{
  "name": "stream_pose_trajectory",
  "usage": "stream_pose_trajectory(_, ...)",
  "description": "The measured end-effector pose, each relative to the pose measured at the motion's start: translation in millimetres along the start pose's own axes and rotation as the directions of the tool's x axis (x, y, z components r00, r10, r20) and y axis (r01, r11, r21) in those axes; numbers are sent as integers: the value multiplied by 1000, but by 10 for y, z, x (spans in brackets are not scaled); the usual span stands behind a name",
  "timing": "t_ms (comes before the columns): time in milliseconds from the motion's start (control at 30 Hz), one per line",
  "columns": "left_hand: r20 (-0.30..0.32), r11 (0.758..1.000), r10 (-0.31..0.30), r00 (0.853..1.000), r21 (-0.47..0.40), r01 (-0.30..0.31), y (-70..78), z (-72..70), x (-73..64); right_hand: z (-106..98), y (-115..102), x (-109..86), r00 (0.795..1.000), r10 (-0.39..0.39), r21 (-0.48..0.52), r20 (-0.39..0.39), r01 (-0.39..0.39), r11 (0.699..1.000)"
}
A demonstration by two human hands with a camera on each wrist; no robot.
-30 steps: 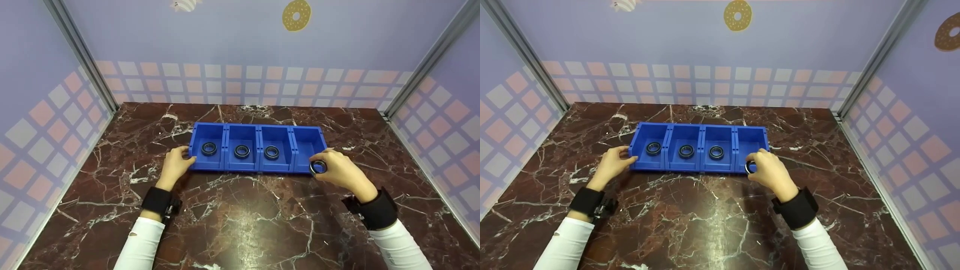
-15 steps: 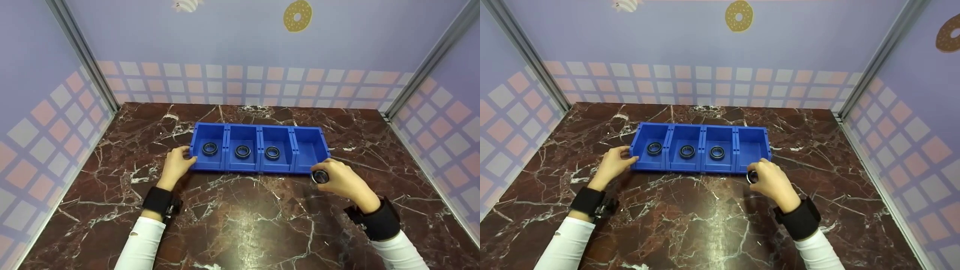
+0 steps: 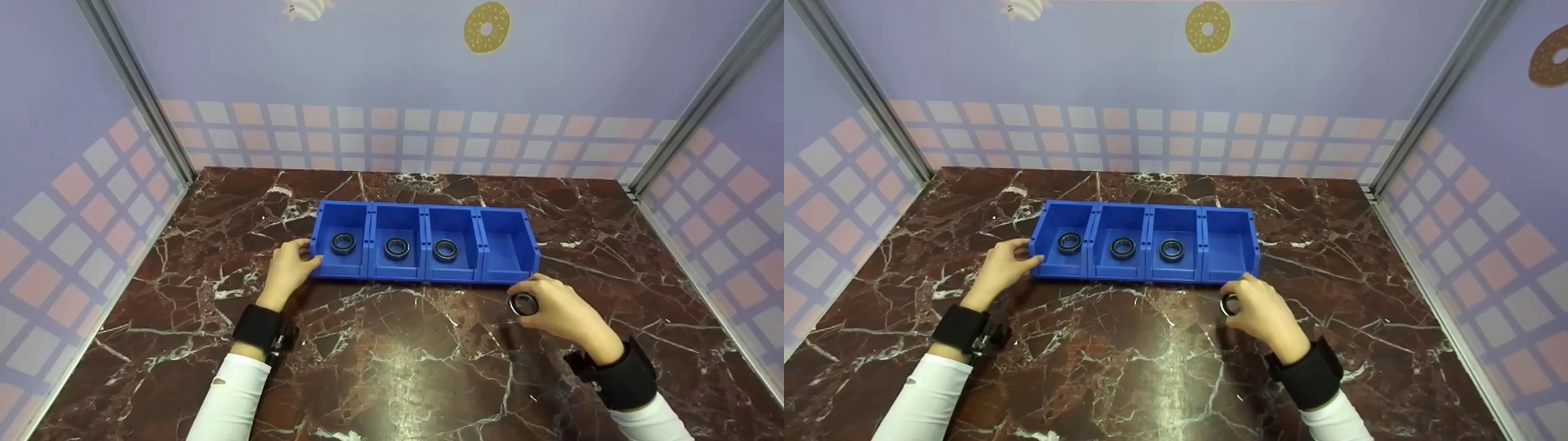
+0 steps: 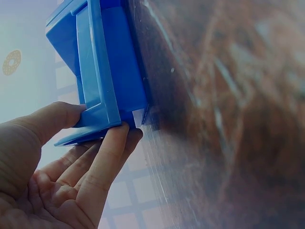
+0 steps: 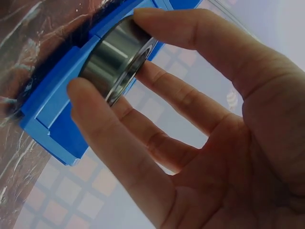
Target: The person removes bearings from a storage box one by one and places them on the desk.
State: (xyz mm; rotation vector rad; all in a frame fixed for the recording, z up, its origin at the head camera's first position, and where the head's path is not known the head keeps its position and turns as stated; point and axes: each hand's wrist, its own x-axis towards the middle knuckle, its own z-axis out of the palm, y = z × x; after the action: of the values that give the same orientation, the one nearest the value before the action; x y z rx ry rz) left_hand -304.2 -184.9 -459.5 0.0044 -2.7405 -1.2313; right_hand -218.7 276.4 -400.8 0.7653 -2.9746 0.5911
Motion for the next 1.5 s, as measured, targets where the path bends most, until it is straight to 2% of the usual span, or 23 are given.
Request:
stream_pose_trajectory(1033, -5, 1000, -5, 1000, -2, 5, -2, 0, 11, 328, 41, -208, 995, -31, 36, 90, 28, 999)
stream_pose_trajectory(1367, 1, 1000, -4, 1000, 3, 4, -8, 3, 8, 385, 56, -266, 992, 25, 51, 123, -32, 998)
stream_pose_trajectory(1500, 1, 1000, -5, 1000, 5, 5, -4, -6, 8, 401, 65, -271, 992, 11, 58, 128, -18, 998)
